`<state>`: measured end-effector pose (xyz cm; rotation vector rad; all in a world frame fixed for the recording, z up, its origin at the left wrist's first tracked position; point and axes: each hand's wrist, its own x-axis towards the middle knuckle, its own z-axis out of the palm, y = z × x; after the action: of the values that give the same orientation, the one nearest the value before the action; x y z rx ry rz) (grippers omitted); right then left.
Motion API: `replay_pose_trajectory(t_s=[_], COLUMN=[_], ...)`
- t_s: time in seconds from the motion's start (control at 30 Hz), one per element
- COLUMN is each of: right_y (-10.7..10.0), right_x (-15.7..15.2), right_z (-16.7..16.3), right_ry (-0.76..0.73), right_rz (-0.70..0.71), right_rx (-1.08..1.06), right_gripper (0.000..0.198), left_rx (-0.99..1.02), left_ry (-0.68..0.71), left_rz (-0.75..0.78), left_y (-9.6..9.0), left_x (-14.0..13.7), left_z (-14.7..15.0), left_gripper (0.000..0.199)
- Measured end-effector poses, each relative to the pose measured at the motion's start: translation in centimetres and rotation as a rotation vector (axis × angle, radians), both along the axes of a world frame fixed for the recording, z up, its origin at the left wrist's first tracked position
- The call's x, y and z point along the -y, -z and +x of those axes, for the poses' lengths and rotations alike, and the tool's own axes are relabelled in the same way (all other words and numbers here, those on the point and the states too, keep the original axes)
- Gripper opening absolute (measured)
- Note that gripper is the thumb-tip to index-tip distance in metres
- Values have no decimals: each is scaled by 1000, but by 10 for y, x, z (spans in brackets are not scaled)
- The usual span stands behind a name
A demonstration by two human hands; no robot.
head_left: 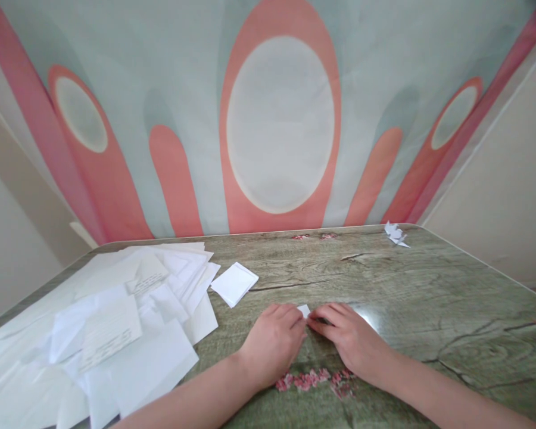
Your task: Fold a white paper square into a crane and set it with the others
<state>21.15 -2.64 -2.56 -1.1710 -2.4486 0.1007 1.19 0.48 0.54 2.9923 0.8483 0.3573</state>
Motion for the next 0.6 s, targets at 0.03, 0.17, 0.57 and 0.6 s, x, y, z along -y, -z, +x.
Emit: replay_pose_trajectory(t_s=[0.03, 0.17, 0.57, 0.6], right_y=[0, 0, -2, -3], right_x=[0, 1, 0, 0], right_z=[0, 0, -1, -1], right_ry=[2, 14, 8, 6], right_rz=[-3, -22, -11, -10], right_rx=[-3, 10, 33, 35], right_gripper=[33, 33, 29, 28], left_rx=[-26, -92, -145, -148], left_ry=[-5, -36, -109, -113], left_rz=[5, 16, 131, 130], left_y=[-1, -3, -5, -6], left_x=[2, 6, 12, 12], left_z=[1, 4, 3, 2], left_gripper=[18, 22, 30, 30])
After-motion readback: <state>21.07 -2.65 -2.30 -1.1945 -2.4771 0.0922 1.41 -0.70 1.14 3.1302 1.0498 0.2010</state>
